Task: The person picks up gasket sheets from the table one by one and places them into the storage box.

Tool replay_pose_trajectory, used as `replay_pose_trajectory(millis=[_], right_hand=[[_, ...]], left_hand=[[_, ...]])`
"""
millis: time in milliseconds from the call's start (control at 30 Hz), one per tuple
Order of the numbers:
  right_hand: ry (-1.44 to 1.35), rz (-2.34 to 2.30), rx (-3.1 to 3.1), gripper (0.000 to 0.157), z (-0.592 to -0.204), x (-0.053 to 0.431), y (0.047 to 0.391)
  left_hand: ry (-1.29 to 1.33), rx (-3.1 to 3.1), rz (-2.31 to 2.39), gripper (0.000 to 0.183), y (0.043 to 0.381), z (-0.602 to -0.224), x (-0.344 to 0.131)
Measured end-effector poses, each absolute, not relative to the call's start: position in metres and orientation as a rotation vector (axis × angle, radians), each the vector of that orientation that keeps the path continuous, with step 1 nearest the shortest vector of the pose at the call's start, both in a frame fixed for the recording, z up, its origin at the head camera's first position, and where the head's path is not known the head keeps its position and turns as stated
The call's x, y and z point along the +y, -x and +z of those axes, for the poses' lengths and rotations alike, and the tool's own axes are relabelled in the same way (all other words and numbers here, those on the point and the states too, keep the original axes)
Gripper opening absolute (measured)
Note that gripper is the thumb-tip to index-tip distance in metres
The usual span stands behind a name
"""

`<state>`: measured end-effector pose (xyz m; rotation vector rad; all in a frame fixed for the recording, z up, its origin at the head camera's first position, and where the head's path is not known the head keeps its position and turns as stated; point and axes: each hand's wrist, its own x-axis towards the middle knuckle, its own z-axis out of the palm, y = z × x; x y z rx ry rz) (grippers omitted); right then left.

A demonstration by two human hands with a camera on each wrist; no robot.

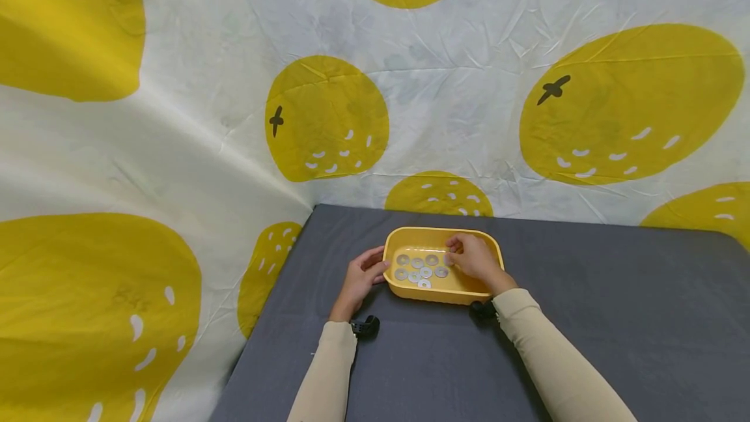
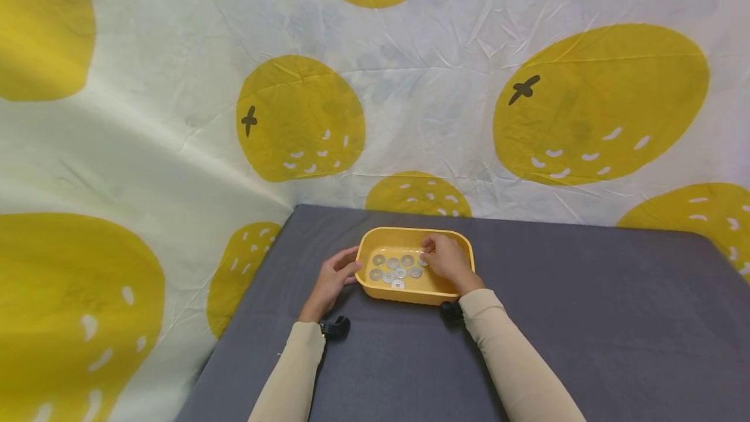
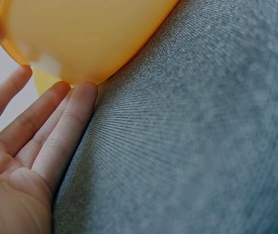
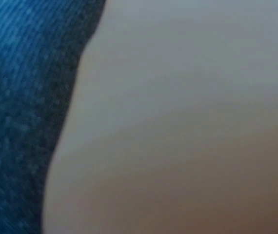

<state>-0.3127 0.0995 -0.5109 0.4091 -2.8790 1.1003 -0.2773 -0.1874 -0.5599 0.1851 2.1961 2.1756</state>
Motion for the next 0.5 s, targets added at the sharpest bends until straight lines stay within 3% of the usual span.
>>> replay_pose_trajectory(millis=[500], right_hand=[[-0.416,1.366,-2.74,0.027,-0.5014,0.1024,0.3078]], left_hand=[[-0.156,2.174,2.191,0.048,0.2754,-0.5526,-0.1863]])
